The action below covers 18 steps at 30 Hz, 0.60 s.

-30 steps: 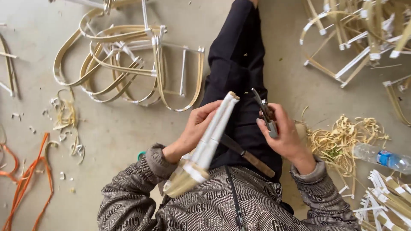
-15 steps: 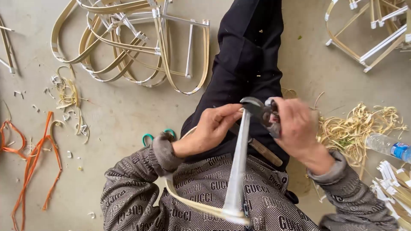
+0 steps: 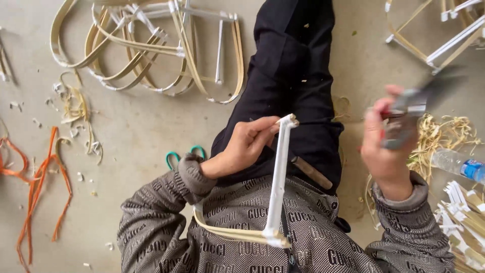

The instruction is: The recorder is assembling and taping together wooden or bamboo strips to create arched or U-shaped frames.

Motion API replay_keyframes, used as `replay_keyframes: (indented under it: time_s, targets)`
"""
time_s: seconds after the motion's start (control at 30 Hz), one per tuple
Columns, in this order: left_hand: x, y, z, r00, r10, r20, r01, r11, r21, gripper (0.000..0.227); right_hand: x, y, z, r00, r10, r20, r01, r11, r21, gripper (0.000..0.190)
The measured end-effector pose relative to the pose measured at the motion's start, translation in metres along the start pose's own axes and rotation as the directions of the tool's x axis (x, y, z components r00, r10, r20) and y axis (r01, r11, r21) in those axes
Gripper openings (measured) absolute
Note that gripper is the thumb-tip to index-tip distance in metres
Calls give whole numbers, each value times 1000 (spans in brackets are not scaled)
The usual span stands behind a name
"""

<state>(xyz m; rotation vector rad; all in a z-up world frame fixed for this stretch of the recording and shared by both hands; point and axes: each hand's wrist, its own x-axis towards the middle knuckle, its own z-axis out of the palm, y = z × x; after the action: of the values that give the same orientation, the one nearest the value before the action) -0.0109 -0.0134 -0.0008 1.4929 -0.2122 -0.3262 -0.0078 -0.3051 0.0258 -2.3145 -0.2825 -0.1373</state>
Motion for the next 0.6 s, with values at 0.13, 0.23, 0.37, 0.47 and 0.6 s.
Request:
replay_keyframes:
  time_s: [0.13, 0.23, 0.37, 0.47, 0.6]
  targets:
    - [1, 4, 3, 999, 34, 31, -34, 999, -15, 20, 3, 1, 19, 980, -145, 136, 175, 955, -239, 40]
    - [5, -8, 0, 998, 12, 66, -9, 999, -45, 20, 12, -20, 6, 976, -118, 182, 157, 963, -218, 55]
    - [-6, 0, -8, 997, -4, 74, 9, 997, -71, 30, 7, -23, 0, 988, 14, 155, -31, 994, 108, 55]
    - [2, 5, -12, 987, -68, 142, 78, 995, -70, 39, 0, -25, 16, 946, -63, 319, 80, 996, -40, 66]
    - [-5, -6, -14, 967, -166, 192, 179, 982, -54, 40, -8, -30, 28, 892, -56, 448, 78, 996, -31, 77]
